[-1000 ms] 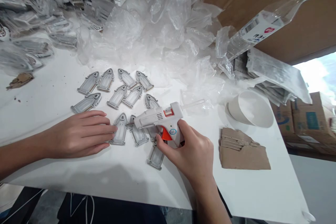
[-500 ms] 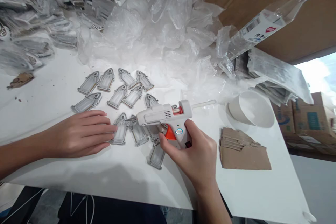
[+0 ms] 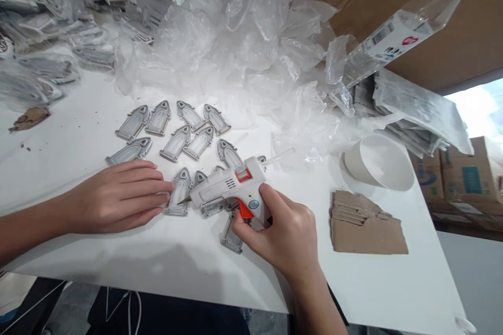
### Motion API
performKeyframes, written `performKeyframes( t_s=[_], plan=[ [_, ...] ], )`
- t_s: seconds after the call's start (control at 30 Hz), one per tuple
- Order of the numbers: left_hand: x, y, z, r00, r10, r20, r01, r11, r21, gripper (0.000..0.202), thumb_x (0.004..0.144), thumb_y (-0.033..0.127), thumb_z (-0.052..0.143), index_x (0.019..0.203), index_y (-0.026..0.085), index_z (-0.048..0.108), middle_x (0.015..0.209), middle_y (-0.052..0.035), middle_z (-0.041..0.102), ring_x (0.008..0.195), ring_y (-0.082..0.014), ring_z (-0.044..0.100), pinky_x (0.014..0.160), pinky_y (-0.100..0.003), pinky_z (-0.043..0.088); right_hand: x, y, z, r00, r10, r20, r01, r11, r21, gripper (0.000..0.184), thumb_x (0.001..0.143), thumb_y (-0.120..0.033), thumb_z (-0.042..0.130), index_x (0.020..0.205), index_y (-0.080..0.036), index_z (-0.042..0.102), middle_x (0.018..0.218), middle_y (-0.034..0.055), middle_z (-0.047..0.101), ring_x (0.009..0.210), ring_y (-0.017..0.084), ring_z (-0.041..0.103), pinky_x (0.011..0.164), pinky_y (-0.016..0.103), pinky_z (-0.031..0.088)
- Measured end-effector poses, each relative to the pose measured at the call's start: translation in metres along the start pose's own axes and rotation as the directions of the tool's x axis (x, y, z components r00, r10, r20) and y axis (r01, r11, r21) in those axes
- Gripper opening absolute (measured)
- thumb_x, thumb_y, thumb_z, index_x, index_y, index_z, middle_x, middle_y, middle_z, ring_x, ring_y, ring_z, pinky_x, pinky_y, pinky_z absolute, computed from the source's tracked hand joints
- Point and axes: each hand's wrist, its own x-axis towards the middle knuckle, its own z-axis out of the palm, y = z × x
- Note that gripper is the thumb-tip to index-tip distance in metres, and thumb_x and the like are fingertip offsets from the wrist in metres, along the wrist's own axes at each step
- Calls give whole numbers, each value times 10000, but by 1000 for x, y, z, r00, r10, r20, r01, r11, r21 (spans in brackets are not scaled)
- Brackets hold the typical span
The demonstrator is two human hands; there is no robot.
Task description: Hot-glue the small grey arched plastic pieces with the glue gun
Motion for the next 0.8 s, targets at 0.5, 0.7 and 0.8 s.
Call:
performKeyframes(
  t_s=[0.5,0.7,0.8],
  plan=[
    [-1,-1,2,999,19,33,-19,1000,-8,24,877,114,667,885,136,673,997,-77,742,881,-198,667,889,-394,544,-1,0,-4,1000,20,16,-21,999,43,318,759,-300,652,687,-230,351,510,-92,305,455,57,225,414,202,253],
    [-2,-1,2,999,18,41,-17,1000,-9,23,889,126,657,894,137,676,1003,-74,742,886,-198,663,894,-392,541,1,1,-3,1000,-2,-4,2,1000,6,412,766,-444,707,699,-229,362,497,-90,336,425,51,243,402,204,243],
    [-2,-1,2,999,16,45,-16,1000,-18,38,904,123,640,904,126,678,1013,-74,744,888,-200,652,893,-398,538,0,3,-2,1000,-14,3,14,1000,-10,421,767,-462,711,709,-227,366,502,-89,341,426,51,252,405,202,247]
  ],
)
